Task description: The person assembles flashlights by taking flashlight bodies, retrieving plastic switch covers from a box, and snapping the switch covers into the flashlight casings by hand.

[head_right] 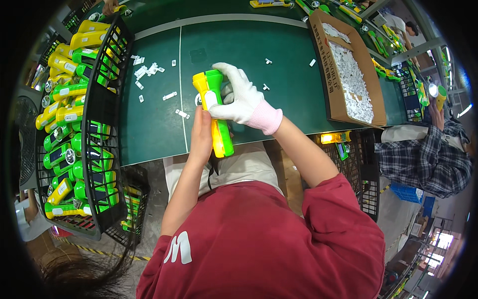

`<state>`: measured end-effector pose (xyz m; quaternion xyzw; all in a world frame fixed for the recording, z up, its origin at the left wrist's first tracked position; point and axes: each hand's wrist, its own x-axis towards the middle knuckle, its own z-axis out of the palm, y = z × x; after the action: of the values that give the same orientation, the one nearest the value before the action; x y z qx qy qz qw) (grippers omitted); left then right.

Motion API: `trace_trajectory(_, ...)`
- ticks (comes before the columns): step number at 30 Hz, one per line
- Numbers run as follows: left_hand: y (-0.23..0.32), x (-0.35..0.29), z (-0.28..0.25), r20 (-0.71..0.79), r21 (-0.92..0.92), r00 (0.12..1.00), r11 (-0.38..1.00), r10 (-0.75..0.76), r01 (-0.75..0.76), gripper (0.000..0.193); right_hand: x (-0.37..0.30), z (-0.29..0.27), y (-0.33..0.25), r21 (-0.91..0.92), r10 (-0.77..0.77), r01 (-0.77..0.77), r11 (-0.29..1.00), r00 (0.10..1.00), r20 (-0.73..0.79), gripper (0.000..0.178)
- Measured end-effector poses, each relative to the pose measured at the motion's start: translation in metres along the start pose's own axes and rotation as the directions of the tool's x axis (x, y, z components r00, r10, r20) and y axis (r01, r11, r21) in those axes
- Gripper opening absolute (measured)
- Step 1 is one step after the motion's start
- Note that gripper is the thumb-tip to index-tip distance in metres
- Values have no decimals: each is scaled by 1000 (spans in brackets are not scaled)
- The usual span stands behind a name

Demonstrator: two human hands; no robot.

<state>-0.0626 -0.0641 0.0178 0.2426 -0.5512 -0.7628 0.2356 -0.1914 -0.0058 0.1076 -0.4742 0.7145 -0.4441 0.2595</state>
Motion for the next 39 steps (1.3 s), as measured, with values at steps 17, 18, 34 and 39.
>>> trace_trajectory(17,3,-1,2,93,172,996,985,-4,-12,33,18,-13,4,59,68,-65,996,996,-58,30)
trace_trajectory(18,4,-1,2,96,167,995,986,-8,-8,33,19,-13,5,107,74,-69,992,996,-47,31)
trace_trajectory(34,-1,3,-3,139,99,990,995,-31,18,42,16,-4,5,169,84,-58,984,984,-156,30)
trace_trajectory(39,1,0,0,109,69,994,998,-19,12,37,13,-6,3,173,109,-85,981,985,-132,26)
